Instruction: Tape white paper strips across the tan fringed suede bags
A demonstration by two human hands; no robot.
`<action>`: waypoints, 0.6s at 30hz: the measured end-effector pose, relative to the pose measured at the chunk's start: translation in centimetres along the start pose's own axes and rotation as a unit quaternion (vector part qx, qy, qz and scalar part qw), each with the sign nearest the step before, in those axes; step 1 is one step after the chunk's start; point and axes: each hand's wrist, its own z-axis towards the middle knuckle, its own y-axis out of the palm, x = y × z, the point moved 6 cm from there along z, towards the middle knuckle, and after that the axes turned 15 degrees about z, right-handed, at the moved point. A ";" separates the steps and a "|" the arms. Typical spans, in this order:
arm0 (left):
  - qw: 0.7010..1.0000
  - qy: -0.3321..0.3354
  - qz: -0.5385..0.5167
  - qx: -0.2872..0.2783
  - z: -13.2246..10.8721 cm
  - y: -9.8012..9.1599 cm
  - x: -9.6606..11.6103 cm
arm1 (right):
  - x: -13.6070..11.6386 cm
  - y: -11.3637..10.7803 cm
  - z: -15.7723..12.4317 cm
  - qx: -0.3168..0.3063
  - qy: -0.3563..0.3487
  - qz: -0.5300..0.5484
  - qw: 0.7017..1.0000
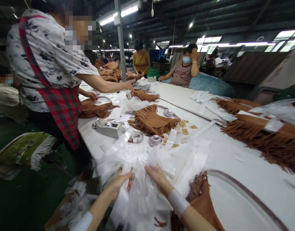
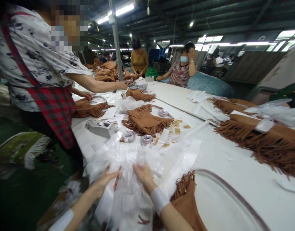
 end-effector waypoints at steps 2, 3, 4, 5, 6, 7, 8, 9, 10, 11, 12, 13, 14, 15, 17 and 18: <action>0.998 0.047 -0.025 -0.015 -0.6 -1.6 2.7 | -2.2 -0.4 0.1 -0.001 -0.009 0.023 1.000; 0.997 0.072 -0.036 -0.018 -1.0 -2.7 4.4 | -3.9 -0.7 0.0 -0.002 -0.017 0.036 0.999; 0.994 0.096 -0.049 -0.013 -1.3 -3.9 6.1 | -5.7 -1.0 -0.2 -0.004 -0.027 0.052 0.998; 0.991 0.117 -0.059 -0.011 -1.7 -5.2 7.9 | -7.8 -1.0 -0.5 -0.008 -0.038 0.071 0.997; 0.988 0.137 -0.068 -0.012 -2.0 -6.3 9.8 | -9.9 -0.9 -0.9 -0.015 -0.049 0.097 0.994; 0.985 0.158 -0.074 -0.016 -2.3 -7.2 11.6 | -12.0 -0.5 -1.4 -0.024 -0.062 0.122 0.990; 0.981 0.179 -0.076 -0.026 -2.7 -7.8 13.3 | -13.9 0.1 -1.9 -0.037 -0.073 0.142 0.986; 0.976 0.199 -0.074 -0.039 -3.1 -8.0 14.8 | -15.5 1.0 -2.5 -0.053 -0.082 0.157 0.983; 0.972 0.219 -0.069 -0.056 -3.6 -7.8 16.1 | -16.9 1.9 -3.0 -0.069 -0.091 0.162 0.980; 0.967 0.235 -0.061 -0.079 -4.1 -7.2 17.1 | -17.9 2.9 -3.3 -0.082 -0.100 0.161 0.978; 0.961 0.247 -0.053 -0.110 -4.6 -6.0 17.8 | -18.7 3.9 -3.5 -0.092 -0.112 0.159 0.977; 0.956 0.252 -0.047 -0.142 -5.2 -4.5 18.1 | -19.2 4.8 -3.6 -0.098 -0.126 0.156 0.975; 0.951 0.252 -0.042 -0.174 -5.8 -2.7 18.1 | -19.5 5.7 -3.6 -0.100 -0.144 0.154 0.972; 0.946 0.249 -0.041 -0.205 -6.3 -0.7 17.7 | -19.5 6.4 -3.4 -0.102 -0.162 0.153 0.970; 0.937 0.248 -0.042 -0.242 -7.2 3.2 16.7 | -18.9 7.9 -2.9 -0.111 -0.189 0.147 0.965; 0.934 0.251 -0.045 -0.251 -7.6 5.0 16.2 | -18.4 8.6 -2.6 -0.110 -0.200 0.137 0.964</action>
